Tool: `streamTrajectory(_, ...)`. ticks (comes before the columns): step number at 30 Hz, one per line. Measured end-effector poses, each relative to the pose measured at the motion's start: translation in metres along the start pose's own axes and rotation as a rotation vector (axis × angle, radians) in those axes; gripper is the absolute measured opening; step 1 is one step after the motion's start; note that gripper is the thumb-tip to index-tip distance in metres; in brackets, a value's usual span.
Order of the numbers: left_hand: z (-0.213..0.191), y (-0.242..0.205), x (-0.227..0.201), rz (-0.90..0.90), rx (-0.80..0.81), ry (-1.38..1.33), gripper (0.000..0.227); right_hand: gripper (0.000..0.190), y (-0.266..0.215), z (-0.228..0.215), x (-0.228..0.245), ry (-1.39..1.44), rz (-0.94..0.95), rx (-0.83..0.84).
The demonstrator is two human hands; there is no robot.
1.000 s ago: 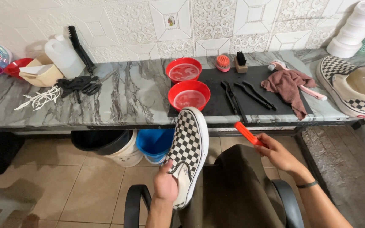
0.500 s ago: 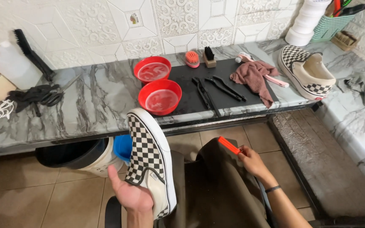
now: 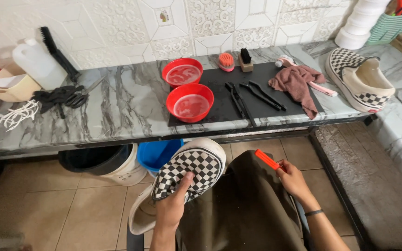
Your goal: The person scrubs a black-and-white checkered slip-on shoe with an orange brush dipped in soapy water, then wipes it with a cloth. The process is repeated on different areas of the shoe.
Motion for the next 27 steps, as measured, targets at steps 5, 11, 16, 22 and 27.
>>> streamTrajectory(5, 0.003, -0.01, 0.049, -0.48, -0.142, -0.307, 0.079, 0.02, -0.006, 0.0, 0.003, -0.022, 0.024, -0.003)
streamTrajectory(11, 0.002, 0.011, 0.053, -0.011, -0.02, -0.165, 0.069, 0.038, -0.006, -0.001, 0.005, -0.049, 0.059, 0.018)
streamTrajectory(16, 0.011, 0.006, 0.044, 0.128, 0.034, 0.178, 0.053, 0.034, -0.01, -0.001, 0.025, -0.015, -0.029, 0.004)
streamTrajectory(22, 0.063, -0.03, 0.127, 0.721, -0.404, 2.021, 0.063, 0.043, -0.025, -0.001, 0.051, 0.111, 0.099, -0.059)
streamTrajectory(27, 0.062, -0.029, 0.052, 0.676, -0.12, 1.482, 0.057, 0.044, -0.036, 0.002, 0.095, 0.15, -0.028, -0.025)
Point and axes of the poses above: each hand's wrist, its own y-axis towards the middle knuckle, its own z-axis out of the palm, x = y × z, the point moved 10 cm from there along y, towards the middle knuckle, and after that the axes turned 15 degrees about x, right-handed, at the moved point
